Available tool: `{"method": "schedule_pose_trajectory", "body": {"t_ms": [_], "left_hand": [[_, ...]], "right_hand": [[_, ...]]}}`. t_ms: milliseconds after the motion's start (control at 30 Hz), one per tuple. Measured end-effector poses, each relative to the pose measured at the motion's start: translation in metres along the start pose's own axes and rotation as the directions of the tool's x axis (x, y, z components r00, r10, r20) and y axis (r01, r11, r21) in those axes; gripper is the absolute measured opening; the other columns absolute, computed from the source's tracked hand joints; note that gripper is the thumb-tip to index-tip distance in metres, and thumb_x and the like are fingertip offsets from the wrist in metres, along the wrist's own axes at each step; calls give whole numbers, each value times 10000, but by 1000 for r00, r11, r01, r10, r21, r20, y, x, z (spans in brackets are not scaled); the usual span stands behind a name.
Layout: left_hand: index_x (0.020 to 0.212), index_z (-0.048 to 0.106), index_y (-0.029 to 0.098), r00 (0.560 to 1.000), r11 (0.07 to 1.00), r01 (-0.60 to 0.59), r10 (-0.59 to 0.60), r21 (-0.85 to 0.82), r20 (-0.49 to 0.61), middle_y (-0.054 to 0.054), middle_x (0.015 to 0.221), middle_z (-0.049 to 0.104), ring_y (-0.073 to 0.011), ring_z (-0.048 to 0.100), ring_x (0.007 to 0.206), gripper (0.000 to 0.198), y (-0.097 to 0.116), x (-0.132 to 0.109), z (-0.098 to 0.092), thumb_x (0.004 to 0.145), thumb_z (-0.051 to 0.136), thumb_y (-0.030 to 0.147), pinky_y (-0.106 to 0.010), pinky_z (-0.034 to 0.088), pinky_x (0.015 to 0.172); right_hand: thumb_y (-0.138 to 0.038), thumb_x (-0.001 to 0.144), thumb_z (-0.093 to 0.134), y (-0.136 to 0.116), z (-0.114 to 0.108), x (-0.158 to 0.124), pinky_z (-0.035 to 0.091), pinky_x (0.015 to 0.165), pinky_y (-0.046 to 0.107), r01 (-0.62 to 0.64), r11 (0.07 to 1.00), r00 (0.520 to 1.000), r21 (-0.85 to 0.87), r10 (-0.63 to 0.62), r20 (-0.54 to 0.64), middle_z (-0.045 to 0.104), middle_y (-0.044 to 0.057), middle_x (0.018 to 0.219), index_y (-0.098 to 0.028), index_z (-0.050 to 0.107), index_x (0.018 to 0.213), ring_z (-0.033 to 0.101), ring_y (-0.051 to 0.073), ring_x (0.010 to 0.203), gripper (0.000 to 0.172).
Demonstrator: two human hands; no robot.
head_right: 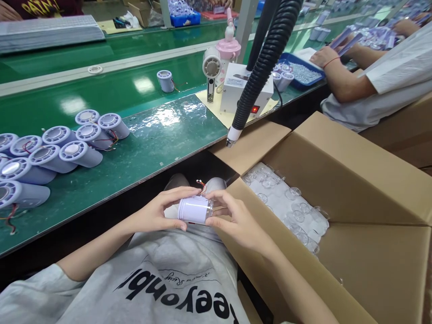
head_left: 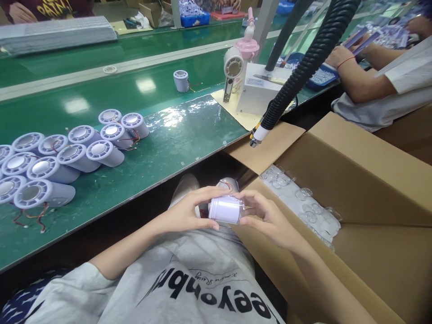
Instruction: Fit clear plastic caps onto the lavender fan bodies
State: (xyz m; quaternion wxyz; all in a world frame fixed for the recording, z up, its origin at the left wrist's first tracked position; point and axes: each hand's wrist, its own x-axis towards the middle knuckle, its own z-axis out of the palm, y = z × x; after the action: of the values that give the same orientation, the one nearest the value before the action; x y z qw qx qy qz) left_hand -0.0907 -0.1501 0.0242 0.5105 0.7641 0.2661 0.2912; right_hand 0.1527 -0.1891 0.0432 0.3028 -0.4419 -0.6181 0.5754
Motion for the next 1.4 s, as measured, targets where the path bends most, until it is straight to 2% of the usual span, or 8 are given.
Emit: {"method": "schedule_pose_trajectory", "body": {"t_ms": [367,600,700,833,1067,1233,1333,1400], "left_hand": [[1388,486,307,999,998,-48,48,32,13,-99,1392,557,-275,500,1301,797,-2,-1,0,669,828,322,-459,388,1102],[1387,487,298,1000,1000,-29,29,8,4,-105,1400,551,-272,503,1300,792,0,-1,1,671,826,306,-453,407,1088],[1384,493,286,1000,1000,-4,4,-16,3,-116,1397,552,-280,510,1295,789,0,-1,1,669,826,309,-461,416,1082],[1387,492,280,1000,998,11,-11,-63,3,-122,1401,545,-291,496,1312,798,-1,-2,2,664,829,307,-464,419,1085],[1389,481,318,1000,991,-13,15,-130,14,-97,1424,525,-279,459,1348,814,-3,-3,3,660,834,242,-457,399,1110],[1396,472,307,1000,983,15,-15,-181,4,-116,1444,492,-309,433,1362,827,-4,-4,5,656,836,252,-492,396,1106],[1366,507,295,999,986,46,-47,-157,-1,-119,1426,498,-309,440,1349,774,-3,-5,7,664,831,263,-490,398,1102],[1343,522,289,996,983,86,-88,-162,-8,-112,1391,514,-294,488,1299,713,0,-6,8,691,811,267,-458,447,1060]], "right_hand": [[-410,878,621,4,4,6,545,720,295,-102,970,995,221,97,32,651,35,972,-226,530,1087,640,170,837,294],[-528,833,648,12,9,9,579,651,293,-197,902,979,384,204,23,628,-2,836,-207,533,1027,657,137,666,392],[-596,811,639,14,11,10,580,600,278,-254,863,965,438,254,59,654,-3,795,-203,515,991,683,147,620,450],[-659,818,583,16,14,12,551,515,228,-309,821,950,479,290,117,673,4,660,-192,484,927,682,149,549,490],[-681,818,553,14,22,15,430,349,152,-337,773,935,537,340,97,636,-5,577,-174,521,865,606,111,426,510],[-621,941,378,9,24,16,395,314,126,-455,698,887,554,413,208,685,69,607,-125,616,893,567,87,385,553],[-603,980,259,8,23,17,421,330,111,-532,609,841,588,460,285,679,74,587,-116,642,850,571,80,378,633],[-608,983,219,8,23,16,430,343,101,-575,564,813,593,479,332,658,64,552,-121,640,782,566,73,369,675]]}}
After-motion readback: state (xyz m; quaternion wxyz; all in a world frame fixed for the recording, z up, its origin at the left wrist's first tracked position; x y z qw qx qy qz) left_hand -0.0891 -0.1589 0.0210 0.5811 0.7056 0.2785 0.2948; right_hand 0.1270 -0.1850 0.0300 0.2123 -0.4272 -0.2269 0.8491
